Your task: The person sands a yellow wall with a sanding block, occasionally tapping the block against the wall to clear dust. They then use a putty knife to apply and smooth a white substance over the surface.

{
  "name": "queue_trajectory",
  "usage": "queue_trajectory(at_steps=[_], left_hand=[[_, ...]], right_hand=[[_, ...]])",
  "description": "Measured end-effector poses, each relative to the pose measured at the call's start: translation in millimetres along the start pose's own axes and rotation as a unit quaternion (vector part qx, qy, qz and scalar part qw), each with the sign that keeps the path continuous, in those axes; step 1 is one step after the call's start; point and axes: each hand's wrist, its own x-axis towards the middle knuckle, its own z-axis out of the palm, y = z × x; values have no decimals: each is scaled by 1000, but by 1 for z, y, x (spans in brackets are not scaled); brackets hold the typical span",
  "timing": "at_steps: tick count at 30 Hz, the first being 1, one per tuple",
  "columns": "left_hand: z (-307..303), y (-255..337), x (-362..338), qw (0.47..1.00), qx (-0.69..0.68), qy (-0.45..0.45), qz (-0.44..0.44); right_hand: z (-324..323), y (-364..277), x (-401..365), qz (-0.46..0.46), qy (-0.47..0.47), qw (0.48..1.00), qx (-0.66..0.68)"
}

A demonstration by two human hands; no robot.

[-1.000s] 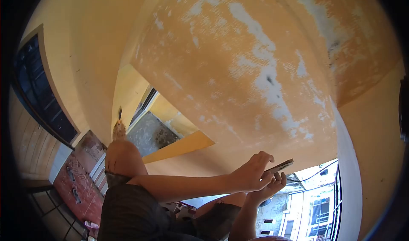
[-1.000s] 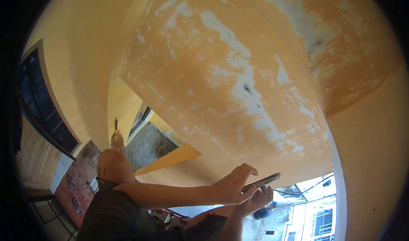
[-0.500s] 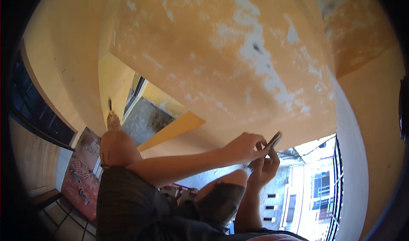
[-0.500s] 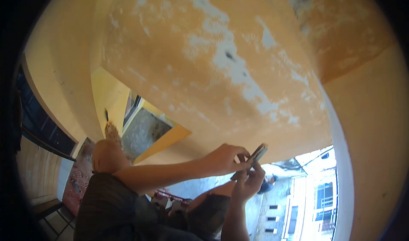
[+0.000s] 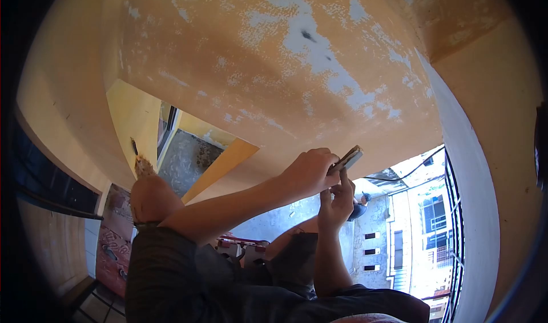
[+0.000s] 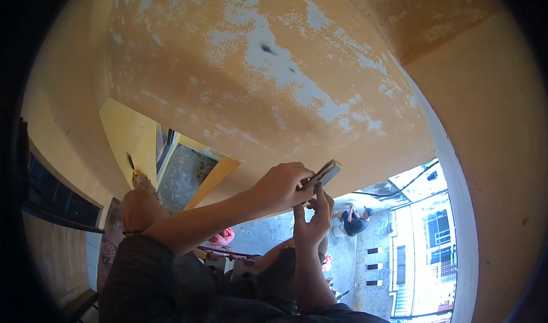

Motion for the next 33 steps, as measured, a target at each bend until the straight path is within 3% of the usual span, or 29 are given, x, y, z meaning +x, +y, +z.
queue_trajectory(at_steps=[13,16,19,25,27,29,33], left_hand=[[18,-9,39,995,-32,-92,6],[21,-11,44,994,-28,-106,28],[23,-11,43,993,-53,-98,34],[12,0,46,990,-112,-36,78],[-8,0,49,950,155,129,239],[-26,4,46,916,305,197,173],[-51,17,42,856,419,290,86]], right_hand=[[-1,-5,13,38,94,990,-97],[-1,0,16,-2,107,985,-139],[-2,7,14,-18,97,981,-170],[0,2,52,-64,193,972,-122],[-2,-4,79,-58,198,966,-153],[-2,-4,98,-81,210,966,-130],[15,-8,106,-93,252,955,-126]])
